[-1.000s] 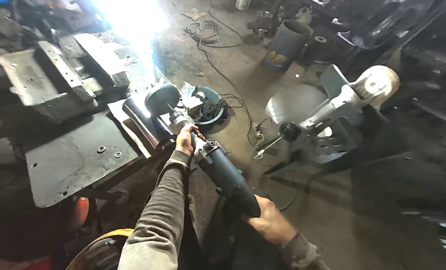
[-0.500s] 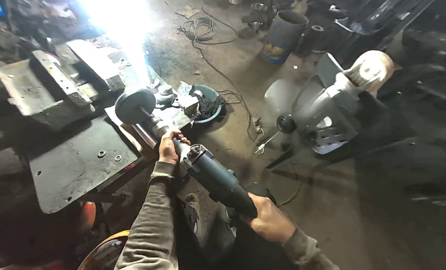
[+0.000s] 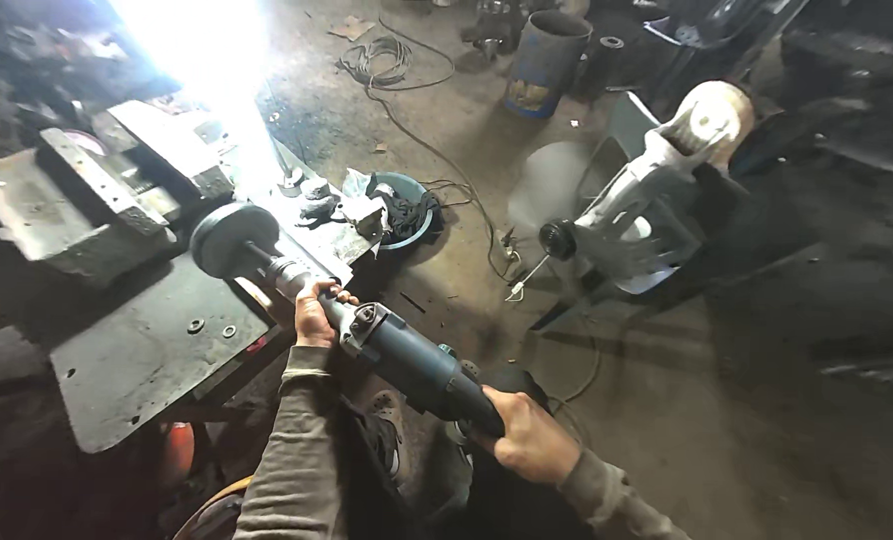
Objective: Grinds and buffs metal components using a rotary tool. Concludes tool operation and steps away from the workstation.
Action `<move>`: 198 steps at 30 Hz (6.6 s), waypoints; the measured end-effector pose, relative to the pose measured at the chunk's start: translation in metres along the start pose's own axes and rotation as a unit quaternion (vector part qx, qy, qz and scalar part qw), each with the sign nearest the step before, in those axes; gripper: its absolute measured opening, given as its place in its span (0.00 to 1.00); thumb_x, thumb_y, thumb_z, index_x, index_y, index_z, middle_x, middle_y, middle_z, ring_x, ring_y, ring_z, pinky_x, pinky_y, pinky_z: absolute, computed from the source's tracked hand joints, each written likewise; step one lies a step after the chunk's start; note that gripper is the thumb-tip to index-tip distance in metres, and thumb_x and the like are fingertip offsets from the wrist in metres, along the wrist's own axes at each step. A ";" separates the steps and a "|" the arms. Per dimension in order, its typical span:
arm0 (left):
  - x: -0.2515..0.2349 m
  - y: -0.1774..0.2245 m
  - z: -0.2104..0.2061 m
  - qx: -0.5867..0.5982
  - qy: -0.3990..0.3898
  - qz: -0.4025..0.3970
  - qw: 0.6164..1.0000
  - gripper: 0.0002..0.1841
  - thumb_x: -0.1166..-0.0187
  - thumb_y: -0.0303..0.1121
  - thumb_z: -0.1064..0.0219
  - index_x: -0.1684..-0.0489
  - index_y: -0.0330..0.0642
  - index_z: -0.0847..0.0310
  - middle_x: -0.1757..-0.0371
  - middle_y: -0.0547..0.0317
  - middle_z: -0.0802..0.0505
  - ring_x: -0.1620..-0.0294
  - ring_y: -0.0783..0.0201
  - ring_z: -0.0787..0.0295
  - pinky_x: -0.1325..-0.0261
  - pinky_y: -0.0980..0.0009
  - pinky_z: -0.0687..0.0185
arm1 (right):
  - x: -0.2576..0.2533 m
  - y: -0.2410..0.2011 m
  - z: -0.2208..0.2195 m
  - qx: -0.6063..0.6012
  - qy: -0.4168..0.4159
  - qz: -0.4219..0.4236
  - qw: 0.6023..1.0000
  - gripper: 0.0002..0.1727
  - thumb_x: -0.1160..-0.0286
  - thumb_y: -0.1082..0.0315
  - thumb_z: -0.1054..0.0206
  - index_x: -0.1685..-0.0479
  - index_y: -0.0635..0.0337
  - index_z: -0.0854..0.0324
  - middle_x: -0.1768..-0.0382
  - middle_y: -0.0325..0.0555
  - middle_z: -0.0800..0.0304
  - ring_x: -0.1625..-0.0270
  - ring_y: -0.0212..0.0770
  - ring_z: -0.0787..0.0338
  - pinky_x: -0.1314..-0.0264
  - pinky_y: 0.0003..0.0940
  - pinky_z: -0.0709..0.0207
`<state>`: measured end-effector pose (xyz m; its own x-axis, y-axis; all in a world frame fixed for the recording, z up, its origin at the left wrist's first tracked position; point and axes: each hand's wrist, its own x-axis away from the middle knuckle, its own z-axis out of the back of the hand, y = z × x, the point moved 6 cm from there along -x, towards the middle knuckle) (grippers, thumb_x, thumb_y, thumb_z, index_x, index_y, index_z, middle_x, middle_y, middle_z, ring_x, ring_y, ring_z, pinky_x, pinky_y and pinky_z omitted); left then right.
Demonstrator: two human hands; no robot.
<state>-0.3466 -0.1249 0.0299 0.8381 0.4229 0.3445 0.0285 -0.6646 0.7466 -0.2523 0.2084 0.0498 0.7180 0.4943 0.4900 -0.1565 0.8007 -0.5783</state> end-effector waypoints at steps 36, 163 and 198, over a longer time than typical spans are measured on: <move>-0.005 -0.004 -0.015 0.030 0.002 0.020 0.999 0.14 0.13 0.32 0.53 0.72 0.43 0.29 0.84 0.60 0.22 0.85 0.62 0.22 0.74 0.63 0.14 | 0.003 0.011 0.006 -0.016 0.033 0.009 0.999 0.28 0.39 0.48 0.21 0.41 0.54 0.13 0.55 0.49 0.04 0.48 0.50 0.05 0.40 0.61 0.14; -0.014 -0.045 -0.071 -0.012 -0.045 0.065 0.997 0.13 0.14 0.31 0.51 0.72 0.46 0.28 0.84 0.63 0.20 0.84 0.66 0.20 0.75 0.67 0.15 | 0.019 0.037 0.015 -0.071 0.064 -0.037 0.995 0.28 0.44 0.56 0.18 0.42 0.57 0.13 0.51 0.51 0.05 0.44 0.49 0.06 0.36 0.60 0.16; -0.015 -0.050 -0.059 0.002 -0.018 0.066 0.998 0.13 0.15 0.30 0.51 0.74 0.44 0.30 0.84 0.60 0.22 0.86 0.63 0.22 0.75 0.65 0.15 | 0.021 0.040 0.008 -0.064 0.044 -0.053 0.996 0.27 0.43 0.50 0.20 0.43 0.51 0.13 0.54 0.44 0.04 0.47 0.44 0.06 0.39 0.57 0.14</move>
<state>-0.3923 -0.0617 0.0213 0.8542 0.3086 0.4184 -0.0813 -0.7156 0.6938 -0.2489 0.2532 0.0417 0.7830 0.3733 0.4975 0.0066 0.7948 -0.6068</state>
